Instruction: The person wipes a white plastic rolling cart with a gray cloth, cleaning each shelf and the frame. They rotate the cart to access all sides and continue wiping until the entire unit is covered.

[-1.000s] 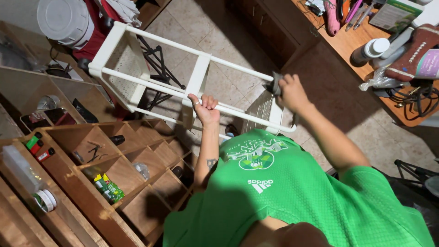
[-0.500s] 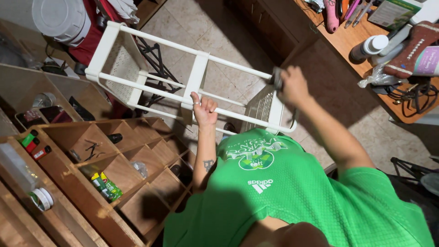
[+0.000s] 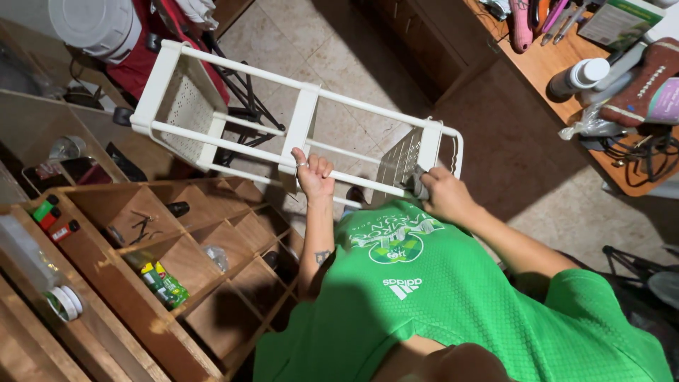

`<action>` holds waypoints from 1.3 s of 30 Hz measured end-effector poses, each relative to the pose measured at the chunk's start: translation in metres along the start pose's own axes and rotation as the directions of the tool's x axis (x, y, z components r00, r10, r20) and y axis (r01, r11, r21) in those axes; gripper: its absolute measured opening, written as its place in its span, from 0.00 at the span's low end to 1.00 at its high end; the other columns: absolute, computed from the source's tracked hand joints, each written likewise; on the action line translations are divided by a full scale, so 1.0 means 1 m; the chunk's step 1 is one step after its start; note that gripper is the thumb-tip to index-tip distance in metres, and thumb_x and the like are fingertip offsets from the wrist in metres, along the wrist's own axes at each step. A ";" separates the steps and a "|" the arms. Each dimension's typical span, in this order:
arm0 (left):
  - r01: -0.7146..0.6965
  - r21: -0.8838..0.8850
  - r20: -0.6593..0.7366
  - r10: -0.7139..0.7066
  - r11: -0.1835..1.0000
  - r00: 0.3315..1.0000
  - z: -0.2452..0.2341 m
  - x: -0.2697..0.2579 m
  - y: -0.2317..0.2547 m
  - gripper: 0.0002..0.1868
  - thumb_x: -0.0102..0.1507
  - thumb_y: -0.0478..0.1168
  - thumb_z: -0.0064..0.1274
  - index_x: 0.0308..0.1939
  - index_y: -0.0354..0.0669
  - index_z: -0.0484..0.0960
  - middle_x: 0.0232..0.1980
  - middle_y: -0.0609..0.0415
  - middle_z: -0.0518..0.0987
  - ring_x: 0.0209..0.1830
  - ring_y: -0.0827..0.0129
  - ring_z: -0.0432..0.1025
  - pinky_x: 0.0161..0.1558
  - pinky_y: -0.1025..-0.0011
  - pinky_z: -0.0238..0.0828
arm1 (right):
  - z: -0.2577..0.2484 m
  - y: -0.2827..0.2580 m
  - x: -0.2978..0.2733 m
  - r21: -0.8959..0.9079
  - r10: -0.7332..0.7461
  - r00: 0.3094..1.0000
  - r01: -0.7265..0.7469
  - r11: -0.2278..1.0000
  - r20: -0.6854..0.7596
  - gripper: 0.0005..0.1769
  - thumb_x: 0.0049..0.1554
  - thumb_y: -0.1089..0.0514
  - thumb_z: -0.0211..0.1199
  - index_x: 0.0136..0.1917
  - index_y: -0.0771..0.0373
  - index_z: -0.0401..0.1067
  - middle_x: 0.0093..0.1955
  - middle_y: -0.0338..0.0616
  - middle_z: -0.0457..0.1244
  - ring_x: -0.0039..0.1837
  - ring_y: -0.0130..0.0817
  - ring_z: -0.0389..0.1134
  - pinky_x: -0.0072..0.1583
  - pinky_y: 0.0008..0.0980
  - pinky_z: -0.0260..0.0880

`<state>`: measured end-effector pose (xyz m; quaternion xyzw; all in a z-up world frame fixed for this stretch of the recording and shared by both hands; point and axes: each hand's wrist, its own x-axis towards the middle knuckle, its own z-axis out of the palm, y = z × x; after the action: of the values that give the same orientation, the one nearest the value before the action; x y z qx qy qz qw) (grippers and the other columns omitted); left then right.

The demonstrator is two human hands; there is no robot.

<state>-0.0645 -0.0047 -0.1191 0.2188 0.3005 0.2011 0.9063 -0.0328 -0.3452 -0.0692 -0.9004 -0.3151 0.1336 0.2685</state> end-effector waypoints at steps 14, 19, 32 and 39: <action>-0.037 -0.002 -0.043 0.037 0.999 0.998 -0.005 0.012 -0.001 0.33 0.68 0.65 0.43 0.19 0.52 0.54 0.18 0.65 0.46 0.16 0.75 0.42 0.19 0.74 0.41 | 0.001 0.036 0.062 -0.141 0.016 0.993 -0.033 0.989 -0.121 0.26 0.39 0.57 0.70 0.52 0.67 0.73 0.50 0.58 0.65 0.56 0.56 0.68 0.54 0.51 0.72; -0.087 -0.044 0.046 0.089 0.995 0.995 -0.010 0.021 0.008 0.36 0.69 0.67 0.44 0.16 0.55 0.50 0.16 0.65 0.45 0.15 0.75 0.42 0.18 0.73 0.41 | 0.002 0.012 0.035 0.159 0.092 0.972 -0.127 0.979 0.215 0.19 0.46 0.57 0.69 0.51 0.64 0.77 0.47 0.54 0.70 0.52 0.50 0.73 0.56 0.46 0.74; -0.230 -0.227 -0.012 0.233 0.946 0.972 0.033 0.052 0.075 0.18 0.67 0.62 0.45 0.37 0.55 0.67 0.18 0.65 0.48 0.14 0.78 0.45 0.16 0.78 0.42 | -0.015 0.178 0.040 0.733 0.072 0.997 0.070 -0.676 -0.028 0.16 0.70 0.54 0.54 0.63 0.68 0.67 0.55 0.56 0.67 0.56 0.48 0.69 0.61 0.59 0.72; -0.175 -0.439 0.093 0.238 0.881 0.967 0.003 0.083 0.107 0.22 0.69 0.61 0.47 0.34 0.49 0.64 0.18 0.65 0.49 0.14 0.77 0.45 0.17 0.78 0.44 | -0.034 0.055 0.054 0.948 0.321 0.940 -0.004 -0.317 0.112 0.31 0.49 0.51 0.69 0.66 0.55 0.68 0.56 0.45 0.68 0.56 0.43 0.71 0.56 0.50 0.73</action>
<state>-0.0266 0.1240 -0.0998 0.0597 0.1578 0.3412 0.9247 0.0500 -0.3603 -0.0762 -0.3617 0.0792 0.2774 0.8865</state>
